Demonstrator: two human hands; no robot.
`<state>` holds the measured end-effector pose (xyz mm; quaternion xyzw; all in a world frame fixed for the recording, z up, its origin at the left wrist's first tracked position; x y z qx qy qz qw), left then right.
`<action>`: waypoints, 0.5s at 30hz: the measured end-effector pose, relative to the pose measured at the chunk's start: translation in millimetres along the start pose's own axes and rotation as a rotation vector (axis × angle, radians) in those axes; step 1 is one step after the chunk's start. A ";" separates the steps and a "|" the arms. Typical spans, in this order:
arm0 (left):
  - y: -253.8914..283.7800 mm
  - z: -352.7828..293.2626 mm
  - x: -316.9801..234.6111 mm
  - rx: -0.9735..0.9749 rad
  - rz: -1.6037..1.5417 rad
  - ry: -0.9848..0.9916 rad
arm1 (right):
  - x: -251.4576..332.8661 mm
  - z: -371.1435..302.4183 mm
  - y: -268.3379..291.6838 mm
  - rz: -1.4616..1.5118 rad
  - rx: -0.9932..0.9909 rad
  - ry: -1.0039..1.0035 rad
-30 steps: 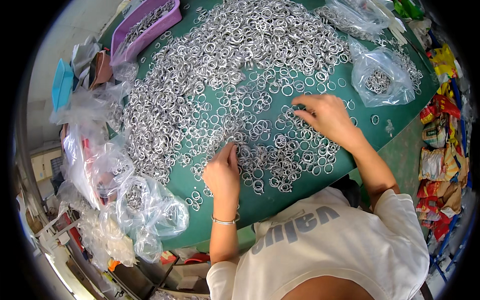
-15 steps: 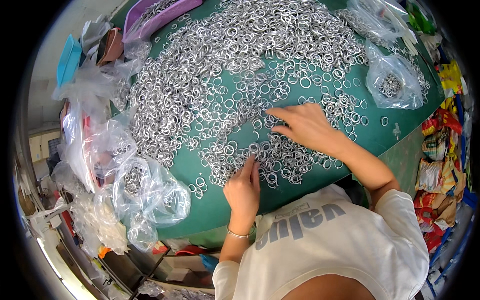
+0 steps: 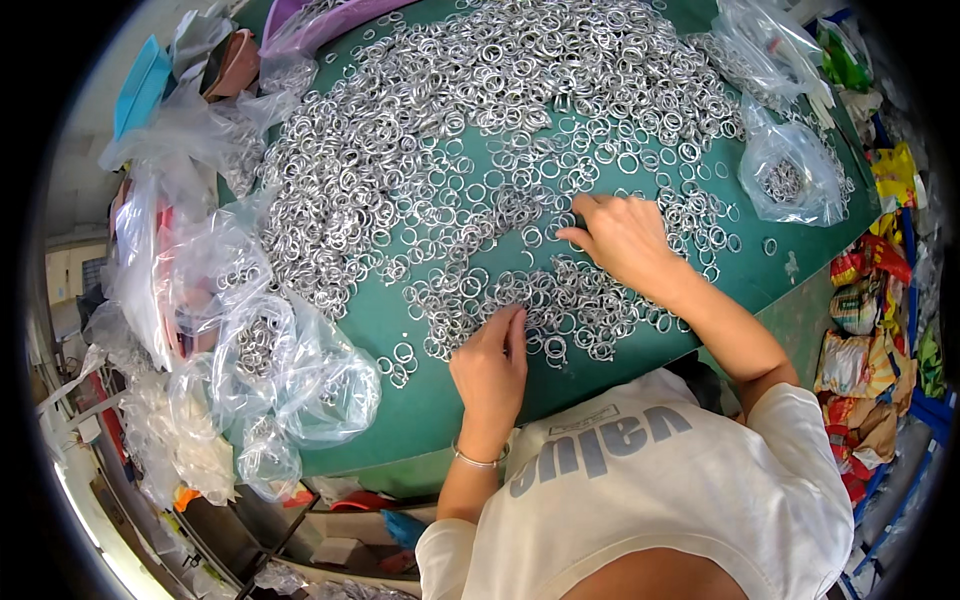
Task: The person sorts small metal rings from a large pile on a green table by hand, placing selected items into small plastic bags.
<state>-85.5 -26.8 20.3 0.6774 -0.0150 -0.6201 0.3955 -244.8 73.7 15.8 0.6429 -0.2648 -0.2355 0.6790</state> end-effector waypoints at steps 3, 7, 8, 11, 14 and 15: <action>-3.8 4.6 -6.1 0.044 0.016 -0.012 | 1.9 1.3 1.9 0.071 -0.104 0.023; -10.9 14.0 -9.5 0.058 0.008 -0.037 | -27.1 -0.8 -0.8 0.218 -0.021 -0.036; -13.7 18.5 -11.5 0.060 0.011 -0.043 | -26.1 -0.6 1.3 0.243 0.018 -0.057; -25.4 38.4 -19.0 0.077 0.077 -0.130 | -2.9 0.5 10.0 0.224 -0.089 0.016; -38.0 58.6 -21.2 0.106 0.140 -0.183 | 8.6 1.5 2.7 0.208 -0.045 0.112; -40.1 62.1 -22.5 0.112 0.152 -0.206 | 9.5 1.0 0.7 0.215 -0.046 0.141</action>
Point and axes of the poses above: each hand's wrist, its own z-axis towards the middle knuckle, its own y-axis out of the back of the hand, x = y × z, the point moved 8 cm from there along z, towards the middle knuckle, and after that the axes turned 12 degrees about -z, right-handed, at the moved point
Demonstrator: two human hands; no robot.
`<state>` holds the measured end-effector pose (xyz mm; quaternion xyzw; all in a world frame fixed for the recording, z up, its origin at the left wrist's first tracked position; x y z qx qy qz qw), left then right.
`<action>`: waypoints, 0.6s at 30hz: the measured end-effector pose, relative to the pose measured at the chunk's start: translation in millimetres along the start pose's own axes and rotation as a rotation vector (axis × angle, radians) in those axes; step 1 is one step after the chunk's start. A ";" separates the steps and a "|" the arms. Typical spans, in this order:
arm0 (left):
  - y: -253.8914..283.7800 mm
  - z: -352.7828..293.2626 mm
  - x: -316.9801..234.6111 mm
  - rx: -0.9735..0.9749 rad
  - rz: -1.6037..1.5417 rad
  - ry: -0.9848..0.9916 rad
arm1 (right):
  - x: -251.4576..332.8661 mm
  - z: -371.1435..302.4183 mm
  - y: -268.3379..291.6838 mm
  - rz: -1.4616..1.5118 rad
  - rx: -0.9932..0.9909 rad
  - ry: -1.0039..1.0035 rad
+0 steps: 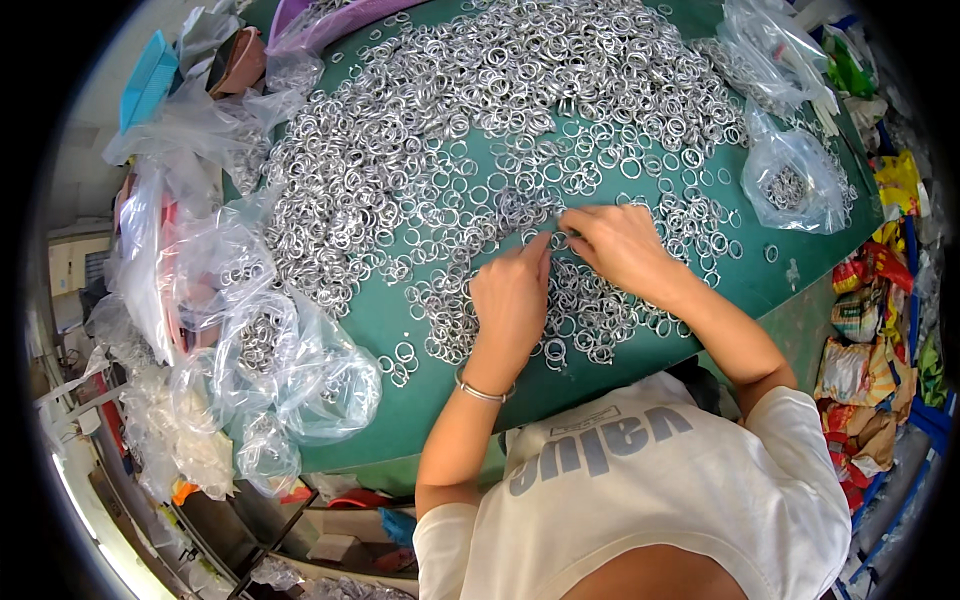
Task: The person sorts small metal rings from a large pile on a green table by hand, placing selected items into small plastic bags.
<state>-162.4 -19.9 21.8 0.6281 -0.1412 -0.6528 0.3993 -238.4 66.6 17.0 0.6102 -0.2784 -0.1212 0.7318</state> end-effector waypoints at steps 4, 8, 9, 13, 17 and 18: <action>-9.0 7.8 3.7 0.110 0.069 0.048 | -37.8 -8.0 6.9 0.166 0.041 -0.216; -8.9 9.4 6.1 0.068 0.050 -0.011 | -31.4 -8.3 15.4 0.061 -0.017 -0.226; -8.8 9.3 7.6 0.055 0.048 -0.022 | -29.2 -8.2 11.3 0.009 -0.051 -0.190; -1.5 7.3 9.4 0.033 -0.157 0.054 | -30.0 -0.8 7.3 -0.062 -0.056 -0.146; -7.7 -6.7 30.4 0.143 -0.861 0.403 | -29.9 2.8 3.7 -0.017 -0.069 -0.063; -12.9 -12.5 35.7 0.167 -1.187 0.534 | -30.3 2.9 -0.3 -0.035 -0.051 -0.029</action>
Point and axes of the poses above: each hand's wrist, its own z-axis towards the middle knuckle, its own y-axis out of the back of the hand, x = y × z, the point moved 8 cm from there along z, towards the middle knuckle, and after that the axes turned 12 degrees about -z, right-handed, at the moved point
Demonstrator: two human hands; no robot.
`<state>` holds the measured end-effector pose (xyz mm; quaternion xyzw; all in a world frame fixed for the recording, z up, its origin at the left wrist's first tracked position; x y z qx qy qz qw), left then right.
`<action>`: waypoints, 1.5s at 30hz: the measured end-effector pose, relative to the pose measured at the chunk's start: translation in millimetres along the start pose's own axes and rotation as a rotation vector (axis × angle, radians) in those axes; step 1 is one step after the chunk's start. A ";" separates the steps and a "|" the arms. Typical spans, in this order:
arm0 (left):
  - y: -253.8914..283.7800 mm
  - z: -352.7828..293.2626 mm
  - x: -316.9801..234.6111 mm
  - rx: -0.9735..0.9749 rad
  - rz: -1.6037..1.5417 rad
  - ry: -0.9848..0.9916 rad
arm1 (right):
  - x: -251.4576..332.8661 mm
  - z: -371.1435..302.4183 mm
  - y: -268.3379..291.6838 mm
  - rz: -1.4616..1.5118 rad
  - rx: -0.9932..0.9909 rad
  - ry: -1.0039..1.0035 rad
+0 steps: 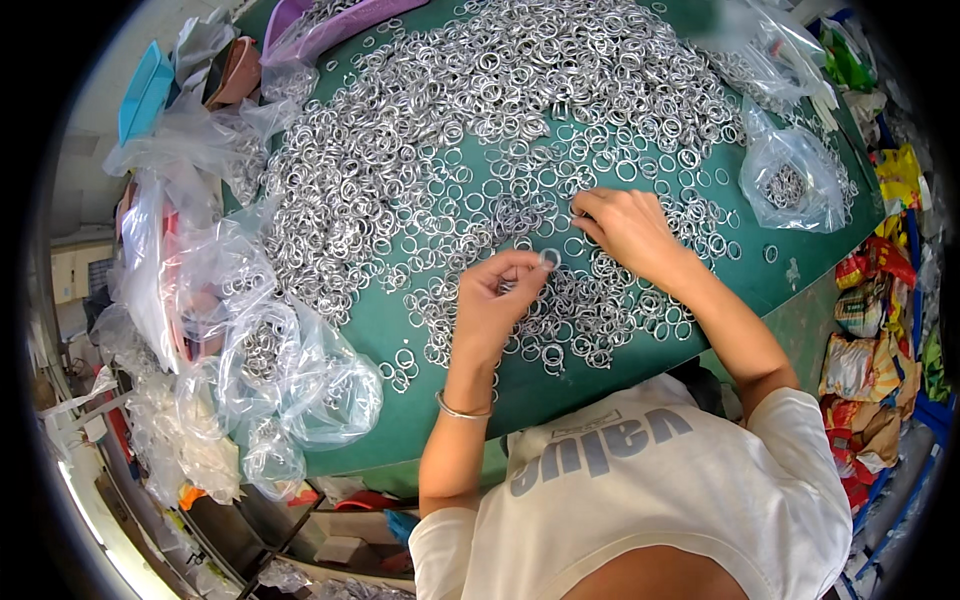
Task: The person sorts small metal rings from a large pile on a green table by hand, placing selected items into small plastic bags.
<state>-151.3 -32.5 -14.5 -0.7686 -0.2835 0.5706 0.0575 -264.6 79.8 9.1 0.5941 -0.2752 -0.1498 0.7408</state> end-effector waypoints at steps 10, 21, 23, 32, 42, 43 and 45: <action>-11.9 -23.4 16.3 0.197 -0.889 0.157 | -9.9 -9.7 0.1 1.961 0.225 -0.384; -5.0 -30.4 33.3 -0.043 -0.819 0.215 | 25.0 3.3 -3.2 -0.089 0.048 -0.017; -3.7 -33.3 32.0 -0.029 -0.845 0.197 | 14.5 5.5 0.4 0.185 0.137 -0.091; -8.3 -39.5 35.2 -0.053 -0.876 0.228 | -13.8 0.4 7.9 0.607 0.038 -0.304; -14.3 -45.2 33.5 -0.019 -0.909 0.240 | 43.4 -0.8 -16.4 -0.569 0.049 0.155; -14.0 -45.8 34.5 0.018 -0.935 0.227 | 41.2 2.9 -16.4 -0.507 0.105 0.172; -12.7 -47.1 36.4 -0.010 -0.918 0.235 | 30.9 7.0 -6.9 -0.277 0.199 0.063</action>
Point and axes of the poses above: each hand's wrist, its own z-axis towards the middle knuckle, its own y-axis out of the back of the hand, x = y × z, the point moved 8 cm from there along z, towards the middle knuckle, and after that the axes turned 12 degrees about -z, right-handed, at the moved point
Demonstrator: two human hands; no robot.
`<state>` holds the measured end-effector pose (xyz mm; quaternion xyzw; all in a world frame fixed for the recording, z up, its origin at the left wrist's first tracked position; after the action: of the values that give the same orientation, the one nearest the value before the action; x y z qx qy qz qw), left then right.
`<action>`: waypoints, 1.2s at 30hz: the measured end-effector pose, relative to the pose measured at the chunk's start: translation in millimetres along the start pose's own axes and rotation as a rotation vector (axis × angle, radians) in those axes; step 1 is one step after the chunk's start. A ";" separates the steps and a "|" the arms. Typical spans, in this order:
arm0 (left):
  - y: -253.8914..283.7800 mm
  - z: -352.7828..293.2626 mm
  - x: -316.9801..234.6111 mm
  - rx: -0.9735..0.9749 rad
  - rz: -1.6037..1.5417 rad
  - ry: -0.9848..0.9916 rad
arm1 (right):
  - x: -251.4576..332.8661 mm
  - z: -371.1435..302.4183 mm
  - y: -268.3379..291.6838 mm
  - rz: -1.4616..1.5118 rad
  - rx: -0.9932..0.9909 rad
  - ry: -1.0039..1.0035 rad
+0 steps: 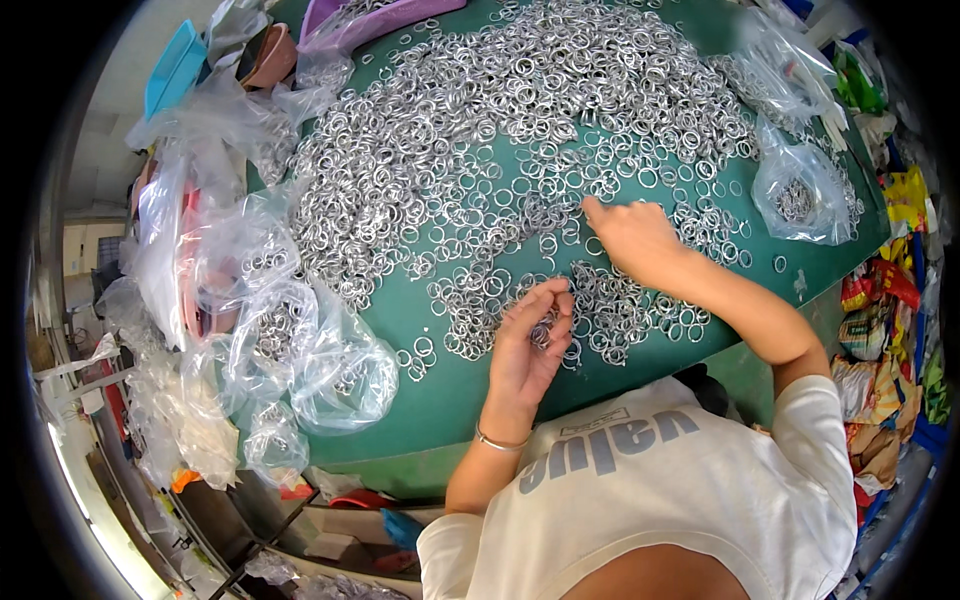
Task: The person sorts small metal rings from a large pile on a green table by hand, placing selected items into small plastic bags.
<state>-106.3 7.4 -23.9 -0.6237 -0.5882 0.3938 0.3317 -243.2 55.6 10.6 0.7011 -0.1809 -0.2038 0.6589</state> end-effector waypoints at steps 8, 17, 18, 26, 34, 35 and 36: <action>-1.2 1.6 28.4 -0.100 -0.047 0.195 | 54.1 -50.6 47.3 0.638 0.127 0.304; -3.6 -0.7 33.0 -0.012 0.038 0.162 | 7.4 -15.6 21.8 0.409 -0.178 -0.079; -0.2 -4.2 33.2 -0.112 0.052 0.128 | 9.3 -10.3 9.9 0.373 -0.197 -0.054; 7.3 -11.6 -18.0 -0.104 0.203 -0.141 | -7.8 -5.8 9.7 0.417 -0.194 -0.132; 1.5 -13.1 -12.0 -0.061 0.202 -0.116 | -8.7 -11.9 10.3 0.330 -0.181 -0.150; 2.3 -12.6 -12.1 -0.054 0.205 -0.118 | -14.5 -11.8 14.8 0.377 -0.168 -0.174; 3.2 -12.2 -12.5 -0.047 0.209 -0.120 | -23.3 -10.0 15.6 0.382 -0.126 -0.217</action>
<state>-94.0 -4.8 -19.7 -0.6645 -0.5479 0.4488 0.2385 -257.6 75.2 27.8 0.5854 -0.3671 -0.1606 0.7048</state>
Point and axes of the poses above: each hand's wrist, its own z-axis towards the middle knuckle, its own y-axis out of the back of the hand, x = y × z, the point moved 8 cm from there along z, towards the middle knuckle, and after that the axes turned 12 degrees about -z, right-handed, at the moved point
